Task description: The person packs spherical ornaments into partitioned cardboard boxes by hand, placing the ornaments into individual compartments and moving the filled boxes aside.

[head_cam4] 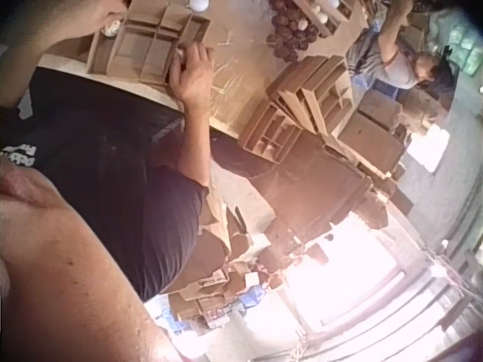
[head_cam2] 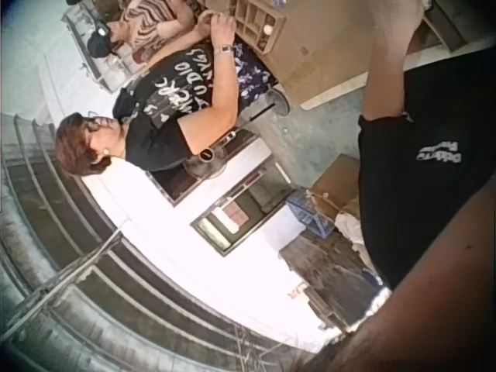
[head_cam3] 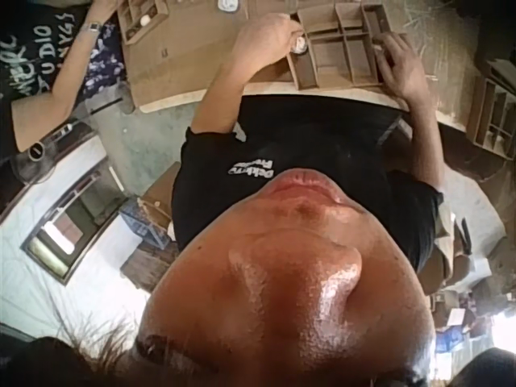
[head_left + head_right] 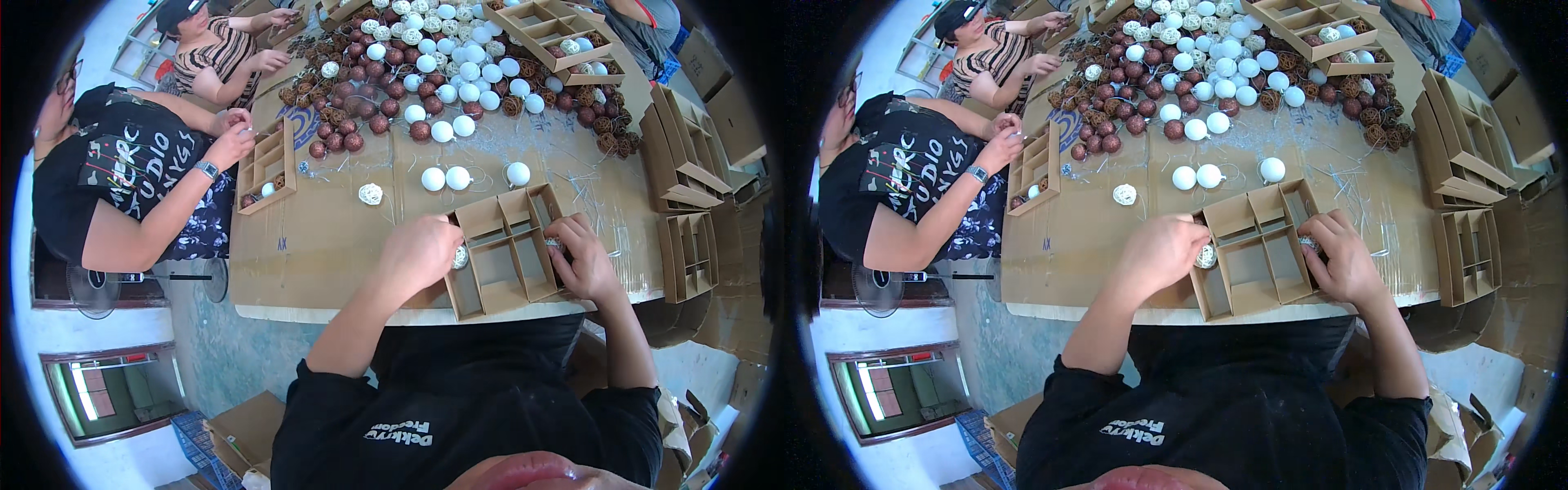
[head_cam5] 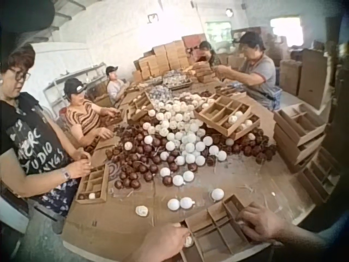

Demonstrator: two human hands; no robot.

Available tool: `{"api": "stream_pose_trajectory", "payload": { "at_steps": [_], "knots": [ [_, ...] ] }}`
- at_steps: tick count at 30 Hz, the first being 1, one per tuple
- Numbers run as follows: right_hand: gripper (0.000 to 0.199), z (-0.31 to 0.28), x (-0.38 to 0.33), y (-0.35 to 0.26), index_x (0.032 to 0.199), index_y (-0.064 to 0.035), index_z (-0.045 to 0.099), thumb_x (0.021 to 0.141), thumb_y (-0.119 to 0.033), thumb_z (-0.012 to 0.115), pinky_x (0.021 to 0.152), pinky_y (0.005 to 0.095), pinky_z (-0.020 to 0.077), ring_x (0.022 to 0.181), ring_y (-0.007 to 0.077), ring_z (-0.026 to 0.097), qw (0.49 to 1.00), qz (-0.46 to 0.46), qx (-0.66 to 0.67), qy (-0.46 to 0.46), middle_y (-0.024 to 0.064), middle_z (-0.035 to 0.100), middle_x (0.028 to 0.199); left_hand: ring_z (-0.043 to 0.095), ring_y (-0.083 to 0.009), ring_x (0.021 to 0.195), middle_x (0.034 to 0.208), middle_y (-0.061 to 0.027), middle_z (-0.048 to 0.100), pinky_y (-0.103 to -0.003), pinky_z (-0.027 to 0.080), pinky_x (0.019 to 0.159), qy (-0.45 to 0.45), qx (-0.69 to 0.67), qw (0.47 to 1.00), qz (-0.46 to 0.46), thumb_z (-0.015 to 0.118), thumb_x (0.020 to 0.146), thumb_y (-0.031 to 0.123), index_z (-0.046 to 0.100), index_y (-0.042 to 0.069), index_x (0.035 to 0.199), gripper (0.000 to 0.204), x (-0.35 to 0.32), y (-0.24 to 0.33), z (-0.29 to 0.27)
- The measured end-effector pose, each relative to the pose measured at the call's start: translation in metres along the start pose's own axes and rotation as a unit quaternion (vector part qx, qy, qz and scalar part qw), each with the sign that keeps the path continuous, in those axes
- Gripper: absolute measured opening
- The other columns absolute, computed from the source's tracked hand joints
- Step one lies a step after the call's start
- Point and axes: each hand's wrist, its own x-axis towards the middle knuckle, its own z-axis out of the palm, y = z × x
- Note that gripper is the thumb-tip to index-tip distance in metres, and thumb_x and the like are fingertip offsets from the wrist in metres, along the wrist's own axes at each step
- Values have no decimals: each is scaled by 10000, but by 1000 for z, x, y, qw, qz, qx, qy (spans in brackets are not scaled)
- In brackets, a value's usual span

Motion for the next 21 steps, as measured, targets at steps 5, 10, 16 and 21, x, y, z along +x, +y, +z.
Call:
{"api": "stream_pose_trajectory", "payload": {
  "at_steps": [5,10,16,21],
  "knots": [
    [242,5,-4,2,1127,2,636,896,-68,663,938,476,506,1067,415,575,1000,-3,0,9,170,671,1122,698,-378,883,905,-177,685,-494,578,778,-82,72,993,40,623,968,214,736,14,861,253,-5,10,6],
    [248,5,-5,4,1136,1,630,901,-71,656,946,479,503,1075,414,576,1000,-4,1,11,173,666,1132,672,-372,973,1045,-237,658,-461,595,834,2,66,993,96,707,917,319,741,-28,901,349,-17,10,11],
    [253,3,-1,5,1145,-2,627,903,-77,649,943,478,499,1067,417,573,1000,-3,6,4,176,664,1123,579,-365,1148,1234,-211,538,-454,550,949,-44,49,994,85,831,819,256,640,-45,1234,547,-27,9,2],
    [251,6,-4,4,1143,3,626,906,-75,644,938,474,497,1060,413,570,1000,-2,1,11,180,660,1119,596,-360,1121,1170,-177,585,-452,550,917,25,35,996,77,785,879,164,644,-24,1227,420,-29,6,14]
  ]
}}
